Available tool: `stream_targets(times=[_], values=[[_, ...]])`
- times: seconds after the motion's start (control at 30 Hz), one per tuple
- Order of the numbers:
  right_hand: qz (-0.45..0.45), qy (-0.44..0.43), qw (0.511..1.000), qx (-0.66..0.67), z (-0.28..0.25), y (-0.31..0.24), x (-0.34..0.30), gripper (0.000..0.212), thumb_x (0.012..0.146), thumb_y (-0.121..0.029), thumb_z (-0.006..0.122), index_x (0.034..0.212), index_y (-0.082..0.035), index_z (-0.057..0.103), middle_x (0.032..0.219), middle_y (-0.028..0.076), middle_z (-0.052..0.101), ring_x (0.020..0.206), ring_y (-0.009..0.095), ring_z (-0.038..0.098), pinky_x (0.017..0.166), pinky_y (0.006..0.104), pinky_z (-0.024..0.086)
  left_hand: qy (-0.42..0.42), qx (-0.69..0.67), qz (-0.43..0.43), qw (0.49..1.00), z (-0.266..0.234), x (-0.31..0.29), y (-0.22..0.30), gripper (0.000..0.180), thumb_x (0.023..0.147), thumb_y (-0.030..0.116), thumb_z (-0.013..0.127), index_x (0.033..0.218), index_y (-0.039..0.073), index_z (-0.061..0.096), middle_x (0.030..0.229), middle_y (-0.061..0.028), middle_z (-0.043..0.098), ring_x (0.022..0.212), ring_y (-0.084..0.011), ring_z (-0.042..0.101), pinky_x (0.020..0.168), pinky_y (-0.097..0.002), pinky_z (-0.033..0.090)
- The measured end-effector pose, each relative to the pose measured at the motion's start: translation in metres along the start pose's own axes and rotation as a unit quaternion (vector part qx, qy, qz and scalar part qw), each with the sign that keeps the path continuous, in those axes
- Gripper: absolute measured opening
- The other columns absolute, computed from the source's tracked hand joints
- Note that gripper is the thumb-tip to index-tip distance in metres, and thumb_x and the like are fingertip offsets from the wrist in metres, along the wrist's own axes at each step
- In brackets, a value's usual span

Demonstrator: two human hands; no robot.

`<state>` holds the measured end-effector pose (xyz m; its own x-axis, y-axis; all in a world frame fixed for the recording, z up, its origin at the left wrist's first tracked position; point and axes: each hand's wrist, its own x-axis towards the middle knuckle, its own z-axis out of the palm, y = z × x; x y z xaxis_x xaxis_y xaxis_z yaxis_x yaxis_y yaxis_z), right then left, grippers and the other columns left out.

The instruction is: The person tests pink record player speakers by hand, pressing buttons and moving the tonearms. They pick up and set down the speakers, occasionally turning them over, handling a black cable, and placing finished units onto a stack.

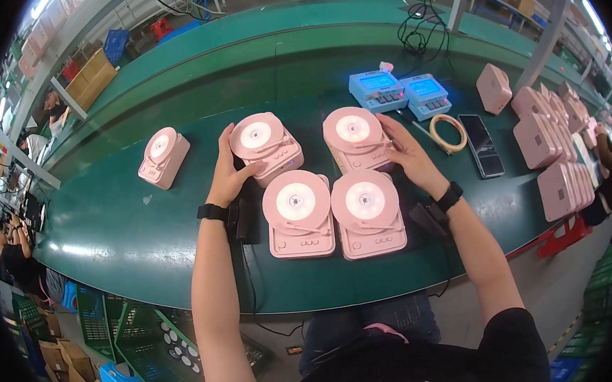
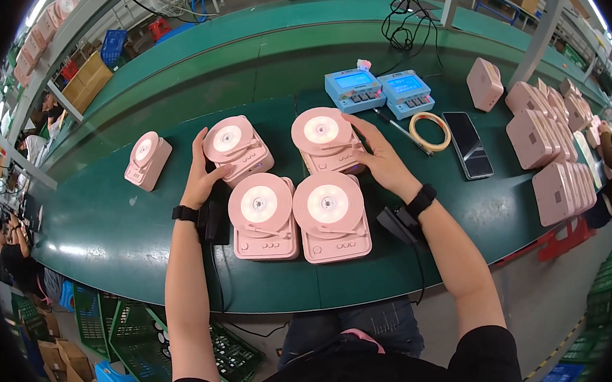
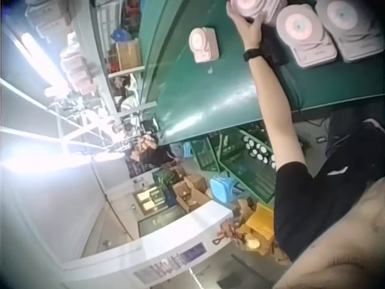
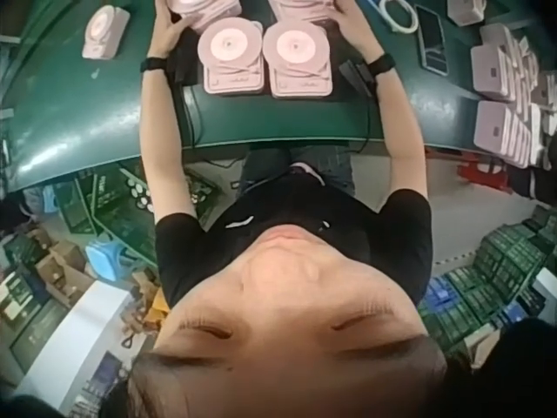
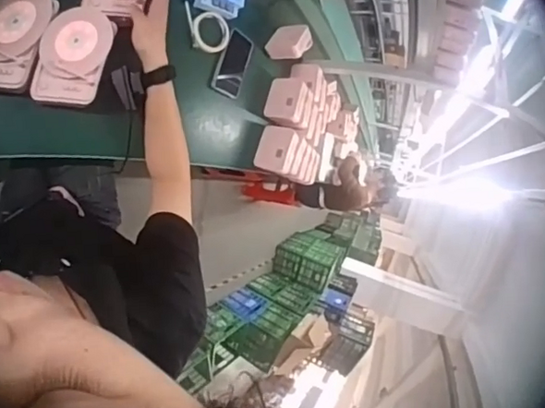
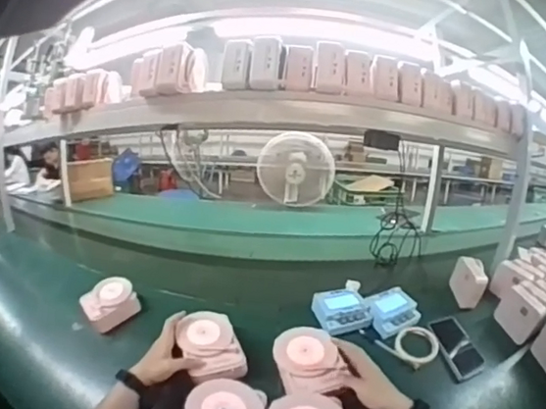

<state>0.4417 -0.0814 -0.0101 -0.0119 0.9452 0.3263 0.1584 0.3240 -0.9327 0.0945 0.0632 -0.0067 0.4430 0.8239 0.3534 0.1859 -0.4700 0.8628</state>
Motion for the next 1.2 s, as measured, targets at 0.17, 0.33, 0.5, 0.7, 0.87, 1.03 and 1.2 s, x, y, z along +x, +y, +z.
stream_targets(times=[0.17, 0.33, 0.5, 0.7, 0.87, 1.03, 1.2], values=[[-0.052, 0.035, 0.976, -0.209, 0.005, -0.017, -0.005, 0.057, 0.083, 0.006, 0.046, 0.137, -0.009, 0.044, 0.146, 0.012, 0.036, 0.136, 0.024, 0.033, 0.112, 0.0337, 0.024, -0.016, -0.013, -0.007, 1.000, -0.001, -0.001, 0.002, 0.090, 0.070, 0.012, 0.073, 0.144, 0.005, 0.022, 0.139, -0.0159, 0.036, 0.132, -0.0258, 0.033, 0.112, -0.0341, 0.021], [-0.068, 0.057, 0.964, -0.253, 0.003, -0.022, -0.005, 0.047, 0.083, 0.006, 0.043, 0.126, -0.008, 0.055, 0.143, 0.014, 0.040, 0.134, 0.029, 0.036, 0.110, 0.0357, 0.027, -0.019, -0.010, -0.002, 1.000, -0.001, -0.001, 0.003, 0.088, 0.072, 0.010, 0.071, 0.144, 0.006, 0.022, 0.139, -0.0163, 0.035, 0.132, -0.0260, 0.033, 0.112, -0.0342, 0.021], [-0.096, 0.065, 0.952, -0.283, -0.020, -0.017, -0.009, 0.037, 0.084, 0.004, 0.045, 0.115, -0.006, 0.063, 0.139, 0.015, 0.044, 0.130, 0.031, 0.040, 0.108, 0.0371, 0.031, -0.022, -0.012, -0.001, 1.000, -0.002, -0.001, 0.000, 0.088, 0.072, 0.009, 0.070, 0.145, 0.006, 0.021, 0.140, -0.0164, 0.035, 0.132, -0.0259, 0.032, 0.112, -0.0343, 0.021], [-0.136, -0.066, 0.951, -0.269, -0.019, -0.033, -0.018, 0.020, 0.080, -0.001, 0.057, 0.096, -0.004, 0.068, 0.130, 0.014, 0.052, 0.127, 0.030, 0.043, 0.104, 0.0389, 0.035, -0.011, -0.012, -0.006, 1.000, -0.003, -0.001, -0.003, 0.092, 0.069, 0.015, 0.076, 0.143, 0.003, 0.023, 0.139, -0.0173, 0.038, 0.130, -0.0262, 0.037, 0.110, -0.0348, 0.026], [-0.136, -0.064, 0.946, -0.289, -0.015, -0.037, -0.018, 0.014, 0.073, -0.010, 0.070, 0.085, -0.004, 0.068, 0.132, 0.013, 0.051, 0.127, 0.030, 0.043, 0.108, 0.0455, 0.030, -0.010, -0.010, -0.002, 1.000, -0.002, 0.000, -0.004, 0.092, 0.069, 0.015, 0.076, 0.143, 0.003, 0.023, 0.139, -0.0173, 0.038, 0.131, -0.0263, 0.037, 0.110, -0.0347, 0.027], [-0.148, -0.060, 0.917, -0.365, -0.011, -0.040, -0.017, 0.015, 0.071, -0.011, 0.073, 0.083, -0.006, 0.066, 0.136, 0.013, 0.048, 0.128, 0.031, 0.043, 0.112, 0.0517, 0.020, -0.016, -0.002, -0.001, 1.000, -0.003, -0.001, -0.001, 0.089, 0.071, 0.013, 0.072, 0.144, 0.004, 0.022, 0.140, -0.0167, 0.035, 0.132, -0.0260, 0.033, 0.111, -0.0342, 0.022], [-0.135, -0.057, 0.917, -0.370, -0.015, -0.034, -0.017, 0.020, 0.067, -0.009, 0.073, 0.085, -0.007, 0.065, 0.137, 0.014, 0.047, 0.130, 0.031, 0.041, 0.113, 0.0530, 0.016, -0.019, 0.010, -0.004, 1.000, 0.000, 0.000, 0.003, 0.088, 0.072, 0.012, 0.071, 0.144, 0.005, 0.022, 0.141, -0.0166, 0.034, 0.133, -0.0260, 0.032, 0.112, -0.0341, 0.021]])
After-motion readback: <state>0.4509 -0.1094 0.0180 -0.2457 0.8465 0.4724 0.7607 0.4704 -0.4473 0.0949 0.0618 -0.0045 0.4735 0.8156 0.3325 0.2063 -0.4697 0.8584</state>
